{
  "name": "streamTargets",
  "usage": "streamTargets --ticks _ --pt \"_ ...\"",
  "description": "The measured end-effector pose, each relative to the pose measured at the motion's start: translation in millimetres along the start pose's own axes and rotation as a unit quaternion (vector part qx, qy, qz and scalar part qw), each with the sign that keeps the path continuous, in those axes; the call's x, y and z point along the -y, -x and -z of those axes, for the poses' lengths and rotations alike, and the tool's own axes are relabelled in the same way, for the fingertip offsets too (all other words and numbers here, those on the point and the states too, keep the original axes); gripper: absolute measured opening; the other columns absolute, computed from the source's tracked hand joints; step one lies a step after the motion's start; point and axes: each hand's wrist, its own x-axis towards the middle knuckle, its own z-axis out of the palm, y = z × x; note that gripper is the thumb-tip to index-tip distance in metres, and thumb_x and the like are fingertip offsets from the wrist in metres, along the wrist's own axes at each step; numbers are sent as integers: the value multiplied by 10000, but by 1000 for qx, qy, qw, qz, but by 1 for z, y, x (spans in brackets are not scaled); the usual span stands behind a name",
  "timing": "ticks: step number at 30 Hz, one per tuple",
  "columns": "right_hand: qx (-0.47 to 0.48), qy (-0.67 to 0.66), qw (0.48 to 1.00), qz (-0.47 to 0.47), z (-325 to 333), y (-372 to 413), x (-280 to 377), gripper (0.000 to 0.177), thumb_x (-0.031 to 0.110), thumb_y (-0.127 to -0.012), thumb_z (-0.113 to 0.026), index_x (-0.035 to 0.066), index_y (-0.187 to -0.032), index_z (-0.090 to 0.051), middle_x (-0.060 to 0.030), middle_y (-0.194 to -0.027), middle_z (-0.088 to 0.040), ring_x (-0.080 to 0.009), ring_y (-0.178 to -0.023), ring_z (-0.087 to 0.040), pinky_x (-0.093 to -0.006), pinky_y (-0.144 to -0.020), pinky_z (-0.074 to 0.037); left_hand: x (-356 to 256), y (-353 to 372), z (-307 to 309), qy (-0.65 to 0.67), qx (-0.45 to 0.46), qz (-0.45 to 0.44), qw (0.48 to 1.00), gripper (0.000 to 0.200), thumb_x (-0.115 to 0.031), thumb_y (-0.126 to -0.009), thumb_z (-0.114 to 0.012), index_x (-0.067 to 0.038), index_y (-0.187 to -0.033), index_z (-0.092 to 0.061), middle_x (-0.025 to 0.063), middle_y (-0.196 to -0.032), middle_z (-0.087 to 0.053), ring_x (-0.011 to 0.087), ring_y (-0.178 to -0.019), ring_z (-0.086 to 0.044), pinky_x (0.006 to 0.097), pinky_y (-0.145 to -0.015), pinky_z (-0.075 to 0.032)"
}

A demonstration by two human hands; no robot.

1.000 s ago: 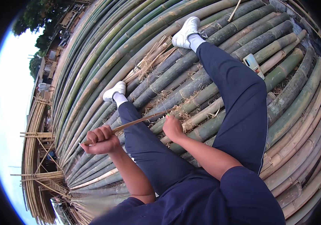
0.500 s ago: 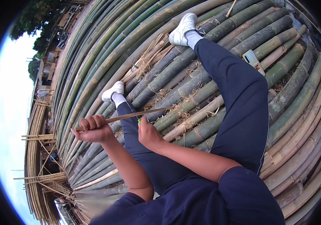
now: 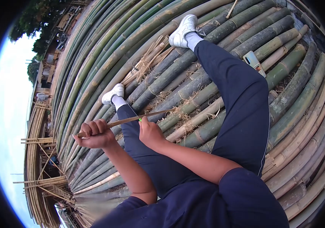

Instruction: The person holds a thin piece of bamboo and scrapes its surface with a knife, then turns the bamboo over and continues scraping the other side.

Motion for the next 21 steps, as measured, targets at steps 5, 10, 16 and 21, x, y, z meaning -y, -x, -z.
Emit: streamTargets --ticks 5,10,16,21 --pt "93 178 945 -257 5 20 -148 238 183 -974 -419 -42 -998 -495 -259 -861 -644 -418 -828 -640 -494 -653 -511 -7 5 9 -2 -59 -16 998 553 -598 -928 -314 -183 -571 -230 -43 -427 -185 81 -357 -108 267 -364 -77" --pt "69 52 996 -27 15 -6 -7 217 179 -959 -443 -25 -897 -486 -281 -702 -599 -458 -718 -612 -516 -625 -489 -6 11 2 7 3 -16 1000 549 -586 -926 -322 -181 -567 -236 -39 -419 -189 78 -349 -118 260 -356 -84" --pt "-23 72 988 -135 9 -1 -97 261 201 -959 -441 -22 -847 -519 -290 -705 -593 -475 -714 -597 -544 -639 -473 -7 14 0 20 -10 -16 1000 555 -593 -918 -336 -179 -561 -241 -35 -412 -187 79 -361 -109 256 -362 -70" --pt "36 6 999 18 34 -5 27 254 188 -953 -459 -12 -802 -499 -271 -641 -570 -476 -644 -579 -538 -592 -450 -6 13 0 22 -4 -12 1000 556 -594 -917 -339 -179 -560 -241 -36 -413 -184 80 -364 -104 257 -364 -68"
